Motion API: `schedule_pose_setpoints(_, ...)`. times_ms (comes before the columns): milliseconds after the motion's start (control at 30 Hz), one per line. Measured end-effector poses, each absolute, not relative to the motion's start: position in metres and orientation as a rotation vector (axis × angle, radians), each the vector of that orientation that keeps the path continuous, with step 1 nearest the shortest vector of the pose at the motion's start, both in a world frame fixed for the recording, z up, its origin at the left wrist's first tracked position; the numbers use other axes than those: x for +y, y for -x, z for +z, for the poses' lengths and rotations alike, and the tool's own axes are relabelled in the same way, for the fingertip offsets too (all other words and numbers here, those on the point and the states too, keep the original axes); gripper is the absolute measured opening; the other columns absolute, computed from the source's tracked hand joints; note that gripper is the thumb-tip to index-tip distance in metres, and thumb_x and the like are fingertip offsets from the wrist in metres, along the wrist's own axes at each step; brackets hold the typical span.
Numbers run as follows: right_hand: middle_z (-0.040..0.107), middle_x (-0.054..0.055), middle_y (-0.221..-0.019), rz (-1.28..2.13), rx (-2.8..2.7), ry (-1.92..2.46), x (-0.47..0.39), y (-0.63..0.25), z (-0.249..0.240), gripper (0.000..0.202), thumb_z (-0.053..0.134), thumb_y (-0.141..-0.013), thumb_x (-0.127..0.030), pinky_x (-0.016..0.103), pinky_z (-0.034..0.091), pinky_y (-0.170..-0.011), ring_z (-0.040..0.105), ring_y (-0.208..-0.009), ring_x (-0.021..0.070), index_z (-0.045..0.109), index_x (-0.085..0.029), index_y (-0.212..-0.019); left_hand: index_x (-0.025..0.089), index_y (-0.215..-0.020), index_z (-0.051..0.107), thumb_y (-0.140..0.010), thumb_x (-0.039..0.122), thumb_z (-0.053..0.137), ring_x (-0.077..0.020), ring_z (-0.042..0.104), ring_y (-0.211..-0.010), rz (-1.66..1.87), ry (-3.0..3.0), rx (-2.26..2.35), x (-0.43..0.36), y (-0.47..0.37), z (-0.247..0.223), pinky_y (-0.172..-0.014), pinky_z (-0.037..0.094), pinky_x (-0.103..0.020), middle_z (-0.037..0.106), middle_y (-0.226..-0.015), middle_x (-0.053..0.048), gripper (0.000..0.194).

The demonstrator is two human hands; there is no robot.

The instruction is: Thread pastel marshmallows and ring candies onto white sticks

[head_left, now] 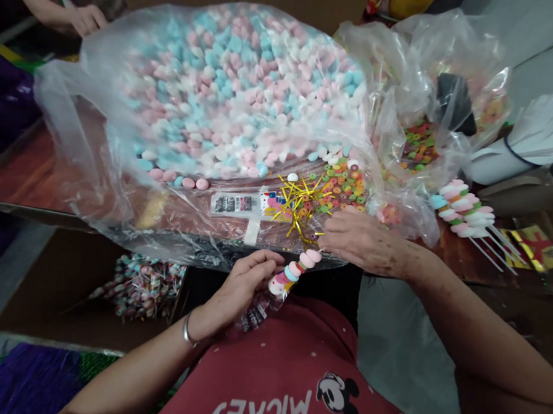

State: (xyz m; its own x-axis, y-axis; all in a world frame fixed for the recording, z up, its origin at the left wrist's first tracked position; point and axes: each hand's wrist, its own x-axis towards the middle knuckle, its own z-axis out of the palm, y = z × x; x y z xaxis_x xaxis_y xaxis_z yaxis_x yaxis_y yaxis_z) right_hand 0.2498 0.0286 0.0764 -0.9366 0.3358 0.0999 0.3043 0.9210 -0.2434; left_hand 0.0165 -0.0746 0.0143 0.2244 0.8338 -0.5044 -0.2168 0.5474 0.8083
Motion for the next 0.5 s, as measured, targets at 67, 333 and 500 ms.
schedule_pose_setpoints(67,0.056,0.004,-0.081,0.332,-2.946,0.483,0.028,-0.248,0.078,0.038,0.031,-0.102,-0.029,0.03,0.027,-0.072,0.042,-0.076,0.0166,0.064,-0.017,-0.087,0.014,-0.086,0.064,-0.076,0.034,0.066,-0.0092,0.048,-0.056,0.76,-0.62,1.13,-0.075,-0.012,0.016,-0.053,0.037,-0.021,0.058,-0.068,0.001,0.023)
schedule_pose_setpoints(333,0.058,0.003,-0.081,0.348,-2.946,0.483,0.027,-0.236,0.074,0.032,0.036,-0.101,-0.027,0.031,0.026,-0.072,0.044,-0.077,0.0172,0.063,-0.018,-0.085,0.016,-0.075,0.053,-0.083,0.048,0.061,-0.0079,0.044,-0.052,0.698,-0.821,1.156,-0.078,-0.005,0.013,-0.051,0.032,-0.02,0.054,-0.061,0.003,0.034)
schedule_pose_setpoints(500,0.057,0.003,-0.076,0.322,-2.981,0.446,0.019,-0.223,0.065,0.03,0.039,-0.099,-0.022,0.03,0.023,-0.068,0.042,-0.07,0.0158,0.061,-0.017,-0.078,0.017,-0.078,0.054,-0.085,0.051,0.055,-0.0087,0.041,-0.053,0.728,-1.025,1.253,-0.078,-0.004,0.018,-0.05,0.033,-0.02,0.051,-0.063,0.003,0.036)
